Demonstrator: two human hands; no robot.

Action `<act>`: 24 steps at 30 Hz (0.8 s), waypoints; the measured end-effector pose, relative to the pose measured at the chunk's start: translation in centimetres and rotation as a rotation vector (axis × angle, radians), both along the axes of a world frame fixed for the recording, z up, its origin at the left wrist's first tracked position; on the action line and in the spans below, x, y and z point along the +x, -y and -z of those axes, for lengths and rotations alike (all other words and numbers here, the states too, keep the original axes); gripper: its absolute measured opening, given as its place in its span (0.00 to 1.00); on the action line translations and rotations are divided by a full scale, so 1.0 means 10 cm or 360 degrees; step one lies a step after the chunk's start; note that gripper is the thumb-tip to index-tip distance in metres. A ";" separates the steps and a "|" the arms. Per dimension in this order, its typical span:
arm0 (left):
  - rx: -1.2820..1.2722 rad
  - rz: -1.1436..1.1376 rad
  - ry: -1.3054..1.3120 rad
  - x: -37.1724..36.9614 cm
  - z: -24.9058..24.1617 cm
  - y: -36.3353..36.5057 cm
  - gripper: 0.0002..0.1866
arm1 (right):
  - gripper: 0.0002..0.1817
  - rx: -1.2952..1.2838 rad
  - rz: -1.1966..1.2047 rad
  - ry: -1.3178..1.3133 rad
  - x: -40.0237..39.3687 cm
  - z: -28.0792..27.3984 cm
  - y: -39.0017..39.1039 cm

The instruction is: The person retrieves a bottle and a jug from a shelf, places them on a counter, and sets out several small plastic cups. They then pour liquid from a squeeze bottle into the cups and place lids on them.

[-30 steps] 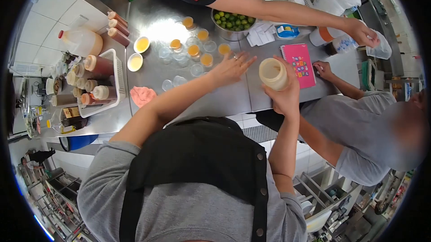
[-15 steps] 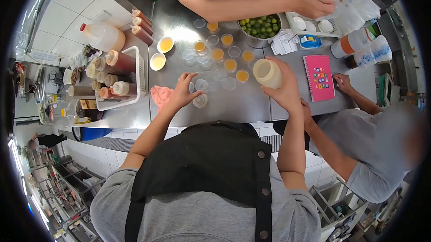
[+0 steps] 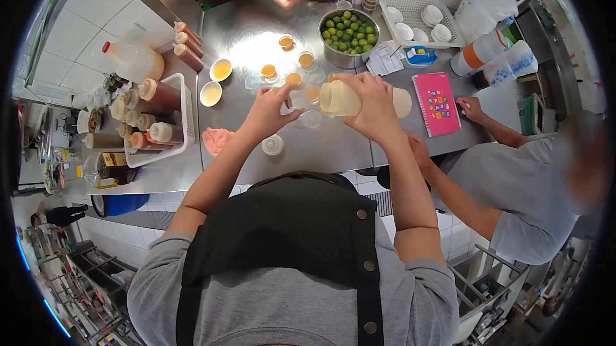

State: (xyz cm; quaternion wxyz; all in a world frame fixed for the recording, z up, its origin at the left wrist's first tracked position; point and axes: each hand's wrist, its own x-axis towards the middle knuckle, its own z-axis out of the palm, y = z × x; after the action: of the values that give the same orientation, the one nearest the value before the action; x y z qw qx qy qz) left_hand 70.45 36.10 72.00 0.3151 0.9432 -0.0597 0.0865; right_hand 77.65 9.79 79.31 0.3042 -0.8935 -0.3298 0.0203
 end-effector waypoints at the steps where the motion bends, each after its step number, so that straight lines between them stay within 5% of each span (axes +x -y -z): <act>1: -0.0013 0.0061 -0.0048 0.02 -0.03 0.05 0.27 | 0.43 -0.0011 -0.0006 0.0005 -0.01 -0.01 -0.01; 24: -0.0301 -0.0019 -0.0095 0.21 -0.03 0.39 0.27 | 0.39 -0.0392 -0.0026 0.0612 0.11 0.01 -0.16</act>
State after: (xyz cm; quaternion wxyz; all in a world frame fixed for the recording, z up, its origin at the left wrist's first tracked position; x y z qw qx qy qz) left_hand 72.55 32.19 72.35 0.4039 0.9117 -0.0361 0.0656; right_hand 78.75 11.38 79.19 0.1243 -0.9085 -0.3840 -0.1079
